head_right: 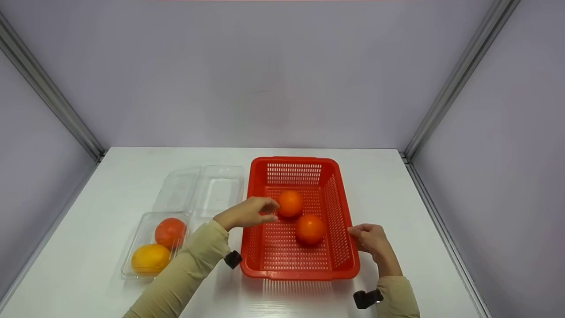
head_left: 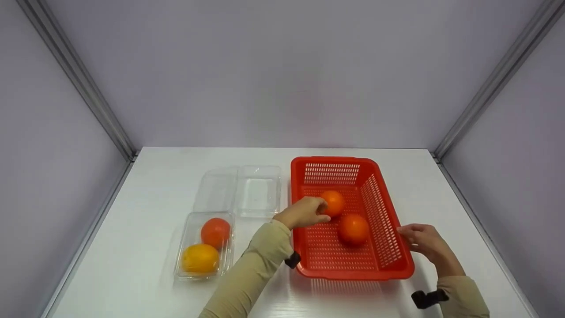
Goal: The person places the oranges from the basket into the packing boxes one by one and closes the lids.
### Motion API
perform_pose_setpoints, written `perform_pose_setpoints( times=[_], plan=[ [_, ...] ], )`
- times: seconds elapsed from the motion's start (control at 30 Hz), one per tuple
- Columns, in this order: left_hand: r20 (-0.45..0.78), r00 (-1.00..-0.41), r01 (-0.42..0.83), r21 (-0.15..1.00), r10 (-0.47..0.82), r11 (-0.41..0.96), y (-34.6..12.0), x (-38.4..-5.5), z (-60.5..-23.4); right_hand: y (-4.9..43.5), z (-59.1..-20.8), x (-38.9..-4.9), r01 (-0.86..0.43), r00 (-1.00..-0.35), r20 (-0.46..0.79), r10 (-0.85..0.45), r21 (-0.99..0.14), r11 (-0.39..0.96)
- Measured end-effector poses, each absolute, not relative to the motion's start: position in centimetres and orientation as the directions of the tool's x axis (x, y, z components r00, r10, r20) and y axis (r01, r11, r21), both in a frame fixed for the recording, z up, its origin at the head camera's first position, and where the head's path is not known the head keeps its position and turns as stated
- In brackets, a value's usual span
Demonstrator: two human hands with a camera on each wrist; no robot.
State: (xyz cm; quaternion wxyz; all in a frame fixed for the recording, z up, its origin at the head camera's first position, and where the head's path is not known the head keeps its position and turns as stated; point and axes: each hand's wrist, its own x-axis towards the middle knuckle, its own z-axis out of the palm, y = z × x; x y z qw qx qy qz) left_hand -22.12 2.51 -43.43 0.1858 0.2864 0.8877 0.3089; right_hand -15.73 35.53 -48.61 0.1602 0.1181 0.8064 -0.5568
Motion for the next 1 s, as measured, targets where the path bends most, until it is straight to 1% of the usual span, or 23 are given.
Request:
perform_pose_setpoints(
  times=[0.43, 0.63, 0.83, 1.0],
  plan=[
    [-0.144, -0.766, 0.449, 0.577, 0.626, 0.682, 4.1, -22.2, -43.8, 35.5, -48.6, -15.7, 0.382, -0.916, -0.401, 0.028, -0.846, 0.372],
    [-0.164, -0.759, 0.462, 0.546, 0.630, 0.699, 5.2, -22.4, -43.9, 35.6, -48.5, -15.7, 0.381, -0.916, -0.400, 0.031, -0.844, 0.377],
    [-0.188, -0.744, 0.488, 0.503, 0.641, 0.713, 6.4, -22.4, -43.7, 35.7, -48.6, -15.8, 0.384, -0.915, -0.404, 0.017, -0.856, 0.346],
    [-0.198, -0.741, 0.491, 0.491, 0.642, 0.719, 7.2, -22.5, -43.6, 35.7, -48.5, -15.8, 0.396, -0.910, -0.413, 0.027, -0.850, 0.347]
  ],
)
